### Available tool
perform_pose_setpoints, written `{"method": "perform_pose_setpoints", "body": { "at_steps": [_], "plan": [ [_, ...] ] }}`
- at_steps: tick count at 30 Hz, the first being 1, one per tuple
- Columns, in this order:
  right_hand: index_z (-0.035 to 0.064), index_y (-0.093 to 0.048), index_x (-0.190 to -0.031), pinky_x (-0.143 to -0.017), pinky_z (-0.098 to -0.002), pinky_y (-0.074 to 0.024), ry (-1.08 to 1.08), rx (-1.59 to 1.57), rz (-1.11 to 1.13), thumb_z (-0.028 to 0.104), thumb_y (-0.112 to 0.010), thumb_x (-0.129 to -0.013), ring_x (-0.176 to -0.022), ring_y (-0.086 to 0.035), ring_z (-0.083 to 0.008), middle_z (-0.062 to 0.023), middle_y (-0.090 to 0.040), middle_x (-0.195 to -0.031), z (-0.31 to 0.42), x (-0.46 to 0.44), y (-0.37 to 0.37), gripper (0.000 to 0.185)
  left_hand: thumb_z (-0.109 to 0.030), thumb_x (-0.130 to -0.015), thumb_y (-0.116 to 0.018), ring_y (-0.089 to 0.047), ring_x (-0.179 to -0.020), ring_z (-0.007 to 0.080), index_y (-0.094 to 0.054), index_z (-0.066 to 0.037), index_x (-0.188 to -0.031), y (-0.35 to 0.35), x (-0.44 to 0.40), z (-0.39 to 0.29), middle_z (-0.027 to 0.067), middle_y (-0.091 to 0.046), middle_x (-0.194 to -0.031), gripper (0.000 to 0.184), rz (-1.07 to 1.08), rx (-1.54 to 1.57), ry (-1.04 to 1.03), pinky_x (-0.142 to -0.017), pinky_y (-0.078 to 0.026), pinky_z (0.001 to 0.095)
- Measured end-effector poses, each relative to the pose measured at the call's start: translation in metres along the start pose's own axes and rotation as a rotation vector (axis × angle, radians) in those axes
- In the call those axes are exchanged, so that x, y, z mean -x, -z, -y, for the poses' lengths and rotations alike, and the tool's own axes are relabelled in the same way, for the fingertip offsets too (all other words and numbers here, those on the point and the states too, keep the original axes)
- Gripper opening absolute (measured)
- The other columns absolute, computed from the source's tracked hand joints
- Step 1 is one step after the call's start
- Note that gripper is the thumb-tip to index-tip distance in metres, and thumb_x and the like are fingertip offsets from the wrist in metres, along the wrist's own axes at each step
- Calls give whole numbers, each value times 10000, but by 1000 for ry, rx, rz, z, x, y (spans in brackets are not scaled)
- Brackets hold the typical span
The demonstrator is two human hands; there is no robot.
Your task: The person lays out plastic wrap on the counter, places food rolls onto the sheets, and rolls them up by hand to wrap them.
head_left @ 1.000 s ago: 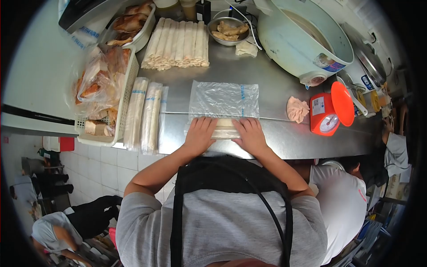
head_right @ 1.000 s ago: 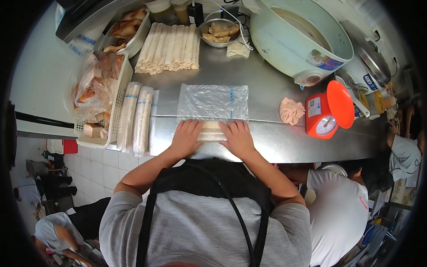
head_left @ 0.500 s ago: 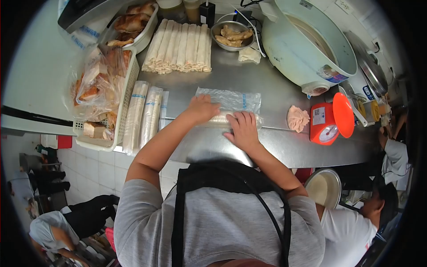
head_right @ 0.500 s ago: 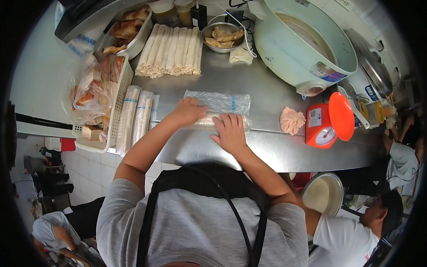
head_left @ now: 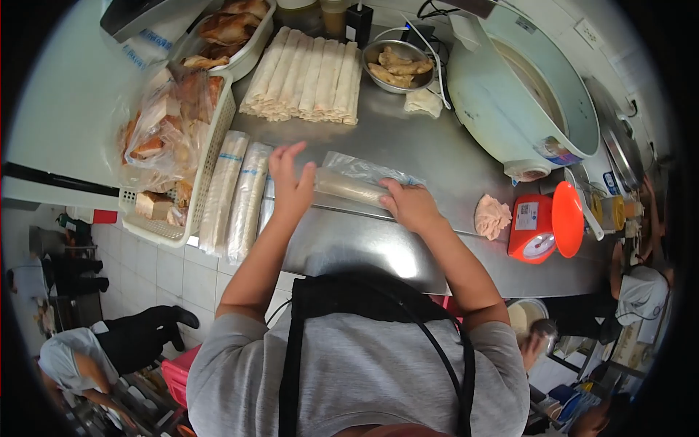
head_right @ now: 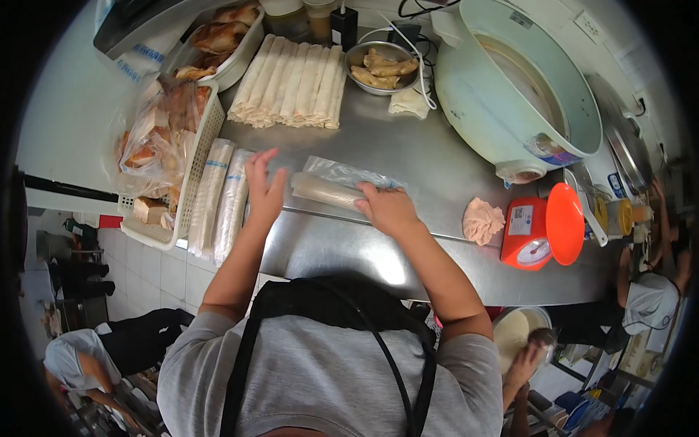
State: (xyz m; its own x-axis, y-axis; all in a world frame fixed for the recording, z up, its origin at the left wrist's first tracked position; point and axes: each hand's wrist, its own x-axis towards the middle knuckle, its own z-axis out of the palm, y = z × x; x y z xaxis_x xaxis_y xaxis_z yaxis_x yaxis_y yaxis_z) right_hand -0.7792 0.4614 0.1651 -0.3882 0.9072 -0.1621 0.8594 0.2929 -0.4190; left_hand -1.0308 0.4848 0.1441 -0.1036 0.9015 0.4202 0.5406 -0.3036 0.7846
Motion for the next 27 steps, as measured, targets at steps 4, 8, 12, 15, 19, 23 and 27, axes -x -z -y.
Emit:
{"method": "perform_pose_setpoints", "body": {
  "at_steps": [4, 8, 12, 15, 19, 23, 27],
  "plan": [
    [115, -497, -1106, -794, -386, -409, 146, 120, 76, 451, -594, -744, -860, -583, -308, -146, -619, -888, 4, -9, 15, 503, -222, -866, -507, -501, -965, 205, -457, -78, -1129, 7, 42, -7, 110, -527, -1016, 303, 239, 890, 879, -876, -384, 350],
    [102, -475, -1169, -819, -361, -420, 113, -68, 242, 400, -587, -773, -928, -575, -286, -151, -610, -975, 0, -25, 15, 508, -251, -867, -502, -508, -985, 220, -467, -75, -1077, -18, 63, -7, 106, -543, -1033, 276, 198, 1371, 1175, -869, -391, 346],
    [46, -434, -1223, -850, -332, -415, -82, -761, 455, 320, -537, -840, -982, -540, -226, -126, -573, -1061, -9, -29, -11, 482, -225, -869, -495, -508, -997, 206, -471, -48, -1066, -43, 73, -25, 98, -544, -1030, 266, 185, 1256, 1139, -878, -392, 338],
    [21, -377, -1259, -853, -304, -417, -207, -1084, 460, 315, -493, -882, -983, -517, -174, -106, -534, -1095, -2, -17, -26, 492, -216, -867, -497, -522, -983, 201, -478, -28, -1059, -51, 73, -32, 103, -544, -1031, 269, 273, 1270, 1062, -876, -405, 345],
    [32, -328, -1296, -869, -306, -421, -245, -1376, 493, 370, -428, -906, -989, -524, -171, -109, -516, -1134, 15, -5, -42, 526, -234, -871, -502, -551, -945, 223, -468, -9, -1089, -39, 68, -36, 114, -544, -1043, 315, 276, 1322, 1069, -850, -440, 383],
    [18, -262, -1321, -898, -326, -404, -167, -1298, 500, 394, -381, -917, -1045, -502, -194, -120, -486, -1181, 41, -1, -45, 564, -216, -856, -538, -555, -949, 250, -429, 2, -1128, -22, 63, -32, 133, -545, -1041, 366, 286, 1376, 1096, -834, -463, 402],
    [11, -180, -1343, -940, -353, -365, -137, -644, 387, 407, -478, -860, -1160, -422, -260, -206, -385, -1281, 60, -9, -37, 692, -115, -811, -582, -555, -943, 234, -422, -34, -1145, -8, 66, -30, 122, -545, -1027, 379, 100, 1294, 1055, -815, -477, 384]
  ]
}}
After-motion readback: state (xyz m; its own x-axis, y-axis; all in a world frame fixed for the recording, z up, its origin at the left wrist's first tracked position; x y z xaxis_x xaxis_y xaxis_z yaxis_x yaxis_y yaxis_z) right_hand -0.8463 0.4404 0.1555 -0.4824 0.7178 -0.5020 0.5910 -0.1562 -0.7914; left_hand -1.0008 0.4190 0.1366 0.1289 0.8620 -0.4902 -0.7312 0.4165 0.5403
